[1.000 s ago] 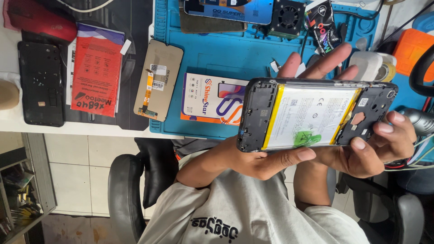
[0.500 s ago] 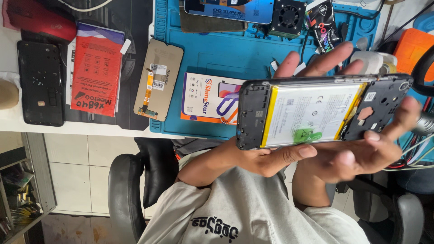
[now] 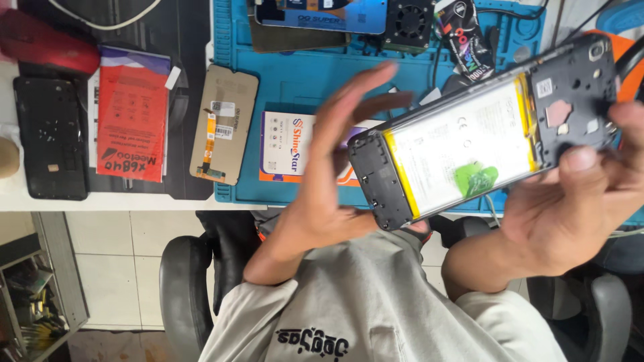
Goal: The person disassembles a smartphone at a repair bench. They hold the phone with the back cover removed, pry along the edges with a metal spudger, unscrew screws with a screwdriver, and separate the midframe from the phone body while handling the battery and internal components.
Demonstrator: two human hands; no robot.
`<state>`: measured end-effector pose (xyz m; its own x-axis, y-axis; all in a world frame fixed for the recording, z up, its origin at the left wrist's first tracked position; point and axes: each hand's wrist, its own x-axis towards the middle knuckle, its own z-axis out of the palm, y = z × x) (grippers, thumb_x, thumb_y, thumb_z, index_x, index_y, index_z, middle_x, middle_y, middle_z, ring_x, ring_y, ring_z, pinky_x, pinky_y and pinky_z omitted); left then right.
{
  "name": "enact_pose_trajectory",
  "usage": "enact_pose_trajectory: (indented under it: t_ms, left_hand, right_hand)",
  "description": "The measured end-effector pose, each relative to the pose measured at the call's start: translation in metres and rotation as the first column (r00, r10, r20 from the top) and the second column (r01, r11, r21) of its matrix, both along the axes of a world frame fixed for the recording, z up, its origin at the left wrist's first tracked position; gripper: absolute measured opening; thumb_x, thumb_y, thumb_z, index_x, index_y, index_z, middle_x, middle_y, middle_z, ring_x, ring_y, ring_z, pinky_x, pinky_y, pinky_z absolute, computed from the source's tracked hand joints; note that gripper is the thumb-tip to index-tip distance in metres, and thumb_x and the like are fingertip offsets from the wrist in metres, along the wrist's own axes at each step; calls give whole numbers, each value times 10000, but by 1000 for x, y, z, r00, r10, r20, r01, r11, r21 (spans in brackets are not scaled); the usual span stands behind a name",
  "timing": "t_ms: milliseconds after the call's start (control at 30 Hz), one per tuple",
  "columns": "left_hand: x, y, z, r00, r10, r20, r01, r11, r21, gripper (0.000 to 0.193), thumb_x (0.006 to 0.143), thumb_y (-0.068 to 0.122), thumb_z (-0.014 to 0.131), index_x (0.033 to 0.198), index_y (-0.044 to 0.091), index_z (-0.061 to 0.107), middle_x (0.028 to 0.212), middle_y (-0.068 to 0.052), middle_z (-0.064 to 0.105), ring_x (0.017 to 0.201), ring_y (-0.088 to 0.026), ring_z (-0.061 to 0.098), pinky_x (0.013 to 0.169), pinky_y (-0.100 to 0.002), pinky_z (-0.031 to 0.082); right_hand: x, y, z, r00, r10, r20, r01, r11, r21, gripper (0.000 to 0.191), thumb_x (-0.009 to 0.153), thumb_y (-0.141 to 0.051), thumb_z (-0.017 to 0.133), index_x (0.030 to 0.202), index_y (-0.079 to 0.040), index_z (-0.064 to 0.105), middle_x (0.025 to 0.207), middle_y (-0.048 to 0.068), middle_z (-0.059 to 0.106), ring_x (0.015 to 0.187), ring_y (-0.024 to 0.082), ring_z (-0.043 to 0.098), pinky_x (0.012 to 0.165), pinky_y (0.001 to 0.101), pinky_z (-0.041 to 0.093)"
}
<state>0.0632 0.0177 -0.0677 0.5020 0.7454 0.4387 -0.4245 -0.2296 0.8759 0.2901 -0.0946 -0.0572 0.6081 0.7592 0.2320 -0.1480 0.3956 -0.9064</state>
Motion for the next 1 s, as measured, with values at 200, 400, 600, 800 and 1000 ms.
enact_pose_trajectory:
  t_ms: [200,400,600,800,1000]
  left_hand:
    - [-21,-9,8,975,197,-105,-156,938,309,540,869,135,943,1285,86,602,1395,-181,441,1347,-454,548,1093,-561,549]
    - [-30,3,28,953,268,-139,-118,753,647,447,910,143,950,1242,122,651,1383,-208,424,1355,-478,502,1122,-597,558]
    - [-30,8,42,987,-14,-159,9,999,-32,622,957,305,832,1424,67,497,1503,-145,420,1432,-264,500,1149,-370,578]
    - [-18,42,12,890,-396,-227,293,878,-379,568,936,49,834,1414,-10,533,1186,-127,726,1091,-134,682,932,-261,580]
    - [-16,18,-3,974,-190,-124,156,958,-242,548,1039,-44,722,1515,-5,453,1299,-88,677,1146,-116,630,1048,-261,553]
  right_hand:
    - [7,10,9,997,-21,81,23,999,-31,407,1044,16,659,1428,53,531,1229,266,676,912,253,721,680,270,591]
    - [10,8,6,992,-21,127,26,999,-37,404,1068,18,678,1435,78,520,1258,269,658,929,274,723,672,294,595]
    - [3,15,23,986,33,163,-12,992,-129,375,1091,52,688,1414,107,505,1245,266,641,997,300,717,726,351,620]
    - [-10,54,41,834,380,399,-239,902,-360,409,1039,172,665,1410,137,496,1241,300,669,1101,316,703,907,359,609]
    - [-23,63,32,879,463,114,-430,874,-227,492,1042,-18,660,1472,-32,421,1309,129,651,1137,152,695,908,261,642]
